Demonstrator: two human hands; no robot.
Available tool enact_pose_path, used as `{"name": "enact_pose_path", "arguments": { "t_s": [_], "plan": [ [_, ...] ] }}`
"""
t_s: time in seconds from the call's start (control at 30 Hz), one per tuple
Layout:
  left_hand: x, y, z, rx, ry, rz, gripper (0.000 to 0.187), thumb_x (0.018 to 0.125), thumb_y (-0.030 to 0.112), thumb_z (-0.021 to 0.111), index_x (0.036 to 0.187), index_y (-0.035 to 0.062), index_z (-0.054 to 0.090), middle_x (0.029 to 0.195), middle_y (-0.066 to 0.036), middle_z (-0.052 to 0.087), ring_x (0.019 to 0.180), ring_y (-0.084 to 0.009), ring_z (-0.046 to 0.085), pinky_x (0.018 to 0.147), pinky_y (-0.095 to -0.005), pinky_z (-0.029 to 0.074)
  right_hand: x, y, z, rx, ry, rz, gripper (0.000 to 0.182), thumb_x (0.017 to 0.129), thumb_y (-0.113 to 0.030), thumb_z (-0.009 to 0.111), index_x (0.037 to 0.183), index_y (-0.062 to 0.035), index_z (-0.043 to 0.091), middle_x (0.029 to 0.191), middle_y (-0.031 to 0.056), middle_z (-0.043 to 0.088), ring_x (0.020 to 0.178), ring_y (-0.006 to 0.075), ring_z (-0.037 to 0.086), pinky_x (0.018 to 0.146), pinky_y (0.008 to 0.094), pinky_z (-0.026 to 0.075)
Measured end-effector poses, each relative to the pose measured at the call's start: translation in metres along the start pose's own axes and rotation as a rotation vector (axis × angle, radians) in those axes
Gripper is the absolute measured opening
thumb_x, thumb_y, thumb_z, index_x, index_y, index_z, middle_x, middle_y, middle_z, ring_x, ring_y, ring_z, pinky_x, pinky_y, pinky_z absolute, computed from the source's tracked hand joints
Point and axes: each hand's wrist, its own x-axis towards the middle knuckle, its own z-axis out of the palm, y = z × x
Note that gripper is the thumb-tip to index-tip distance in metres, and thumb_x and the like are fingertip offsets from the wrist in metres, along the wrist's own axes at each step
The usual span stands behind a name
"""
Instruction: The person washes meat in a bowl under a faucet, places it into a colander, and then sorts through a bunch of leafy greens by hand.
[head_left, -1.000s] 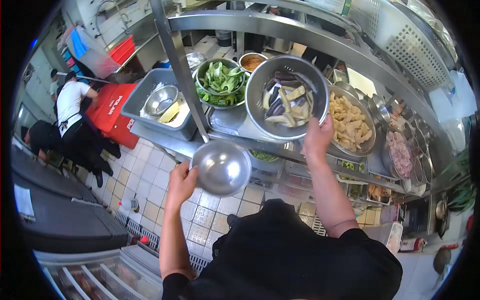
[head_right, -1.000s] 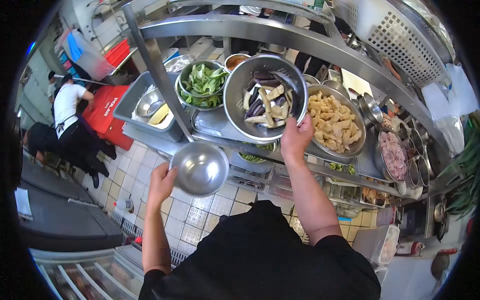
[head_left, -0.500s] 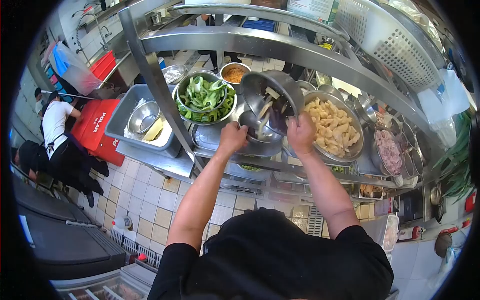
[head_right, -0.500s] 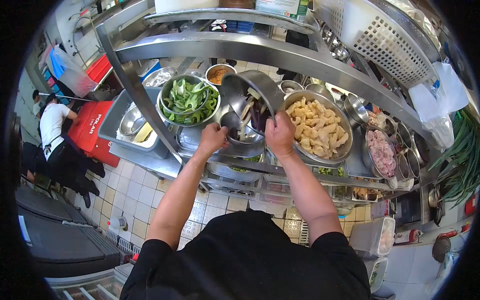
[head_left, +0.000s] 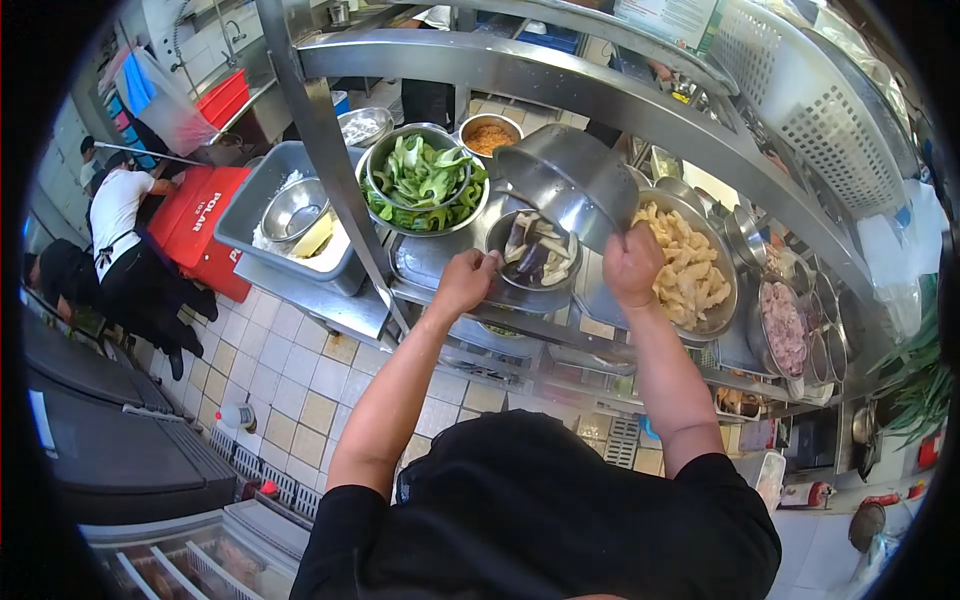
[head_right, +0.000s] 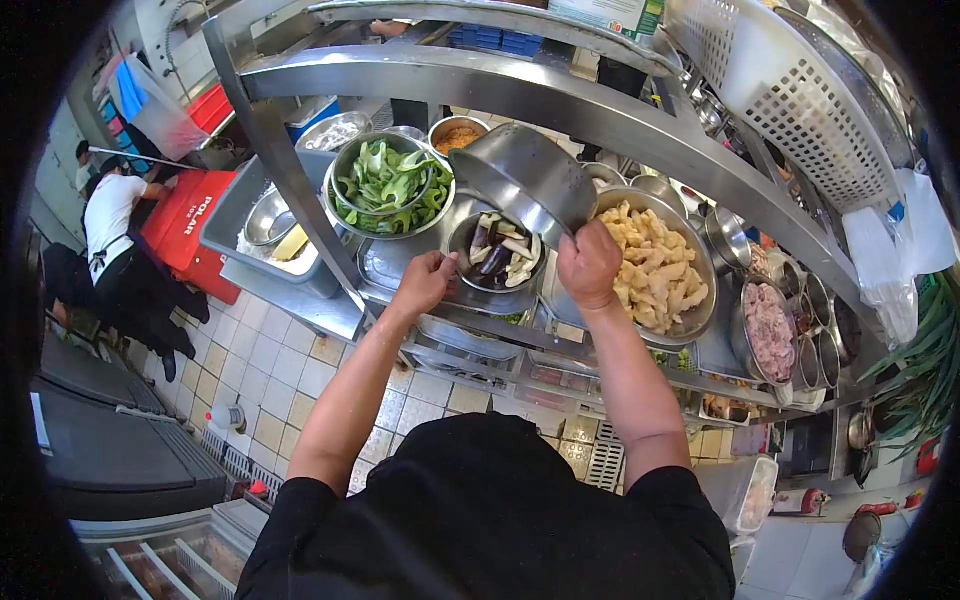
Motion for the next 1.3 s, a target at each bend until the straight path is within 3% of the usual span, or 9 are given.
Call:
{"name": "enact_pose_path", "arguments": {
  "t_s": [0.2,0.33,0.6,0.87,0.93,1.0,1.07,1.1,1.3],
  "plan": [
    [-0.018,0.036,-0.006,0.237,0.451,0.368,0.044,0.087,0.024,0.066,0.121,0.0003,0.052,0.112,-0.020,0.061,0.089,-0.0298,0.065,0.076,-0.0368,0.052,0.003,0.006,0.000,0.092,0.166,0.334,0.020,0.073,0.004,0.055,0.064,-0.0024,0.039,0.057,0.0096,0.038,0.051,0.0223,0.043,0.047,0.0350,0.034],
    [-0.012,0.045,-0.011,0.266,0.408,0.432,0.050,0.085,0.017,0.065,0.129,0.0034,0.047,0.123,-0.022,0.054,0.101,-0.0345,0.062,0.085,-0.0405,0.050,0.011,-0.005,-0.006,0.235,0.315,0.618,0.021,0.077,0.003,0.053,0.065,-0.0039,0.037,0.058,-0.0002,0.036,0.058,0.0093,0.037,0.051,0.0286,0.031],
    [0.022,0.044,0.002,0.416,0.289,0.269,0.050,0.082,0.005,0.056,0.131,0.0028,0.047,0.135,-0.024,0.048,0.121,-0.0414,0.048,0.101,-0.0452,0.040,-0.008,0.004,-0.013,0.317,0.270,0.664,0.014,0.078,0.006,0.050,0.071,-0.0049,0.044,0.068,-0.0025,0.048,0.065,0.0051,0.042,0.058,0.0227,0.035],
    [0.020,0.043,0.014,0.282,0.332,0.553,0.028,0.080,0.000,0.053,0.105,0.0020,0.065,0.102,-0.021,0.066,0.096,-0.0366,0.063,0.096,-0.0439,0.042,-0.012,-0.002,-0.014,0.480,0.395,0.730,0.014,0.080,0.009,0.046,0.086,-0.0017,0.053,0.078,-0.0011,0.056,0.071,0.0050,0.049,0.065,0.0205,0.039],
    [0.004,0.055,0.008,0.534,0.139,0.625,0.027,0.081,0.000,0.053,0.106,0.0025,0.064,0.100,-0.020,0.066,0.097,-0.0371,0.062,0.091,-0.0445,0.045,-0.019,0.006,-0.013,0.492,0.365,0.726,0.016,0.080,0.009,0.046,0.088,-0.0013,0.054,0.080,-0.0006,0.057,0.071,0.0052,0.049,0.065,0.0207,0.040],
    [-0.006,0.058,0.009,0.565,0.076,0.558,0.026,0.082,0.003,0.055,0.107,0.0033,0.064,0.102,-0.020,0.066,0.099,-0.0369,0.061,0.090,-0.0439,0.046,-0.016,0.005,-0.016,0.504,0.337,0.721,0.018,0.080,0.009,0.046,0.091,-0.0008,0.056,0.081,-0.0002,0.058,0.072,0.0054,0.050,0.066,0.0209,0.041],
    [-0.011,0.067,0.010,0.315,0.417,0.651,0.027,0.080,0.004,0.058,0.106,0.0017,0.064,0.105,-0.019,0.065,0.098,-0.0370,0.061,0.090,-0.0440,0.045,-0.007,-0.002,-0.013,0.605,0.351,0.763,0.019,0.080,0.009,0.046,0.092,-0.0008,0.056,0.081,-0.0009,0.057,0.071,0.0047,0.049,0.065,0.0205,0.040],
    [-0.011,0.074,0.009,0.249,0.535,0.693,0.031,0.080,0.006,0.061,0.110,0.0027,0.061,0.109,-0.019,0.063,0.103,-0.0378,0.059,0.089,-0.0432,0.046,-0.002,-0.006,-0.010,0.599,0.375,0.812,0.017,0.080,0.009,0.047,0.073,-0.0062,0.043,0.068,-0.0051,0.043,0.062,0.0028,0.037,0.055,0.0207,0.031],
    [-0.011,0.170,0.035,0.294,0.249,0.915,0.043,0.082,0.008,0.064,0.124,0.0054,0.054,0.122,-0.020,0.055,0.111,-0.0388,0.055,0.092,-0.0422,0.047,0.000,-0.012,0.013,0.634,0.264,0.793,0.026,0.085,0.004,0.053,0.068,-0.0095,0.037,0.064,-0.0068,0.037,0.059,0.0020,0.032,0.050,0.0216,0.026]
  ]
}}
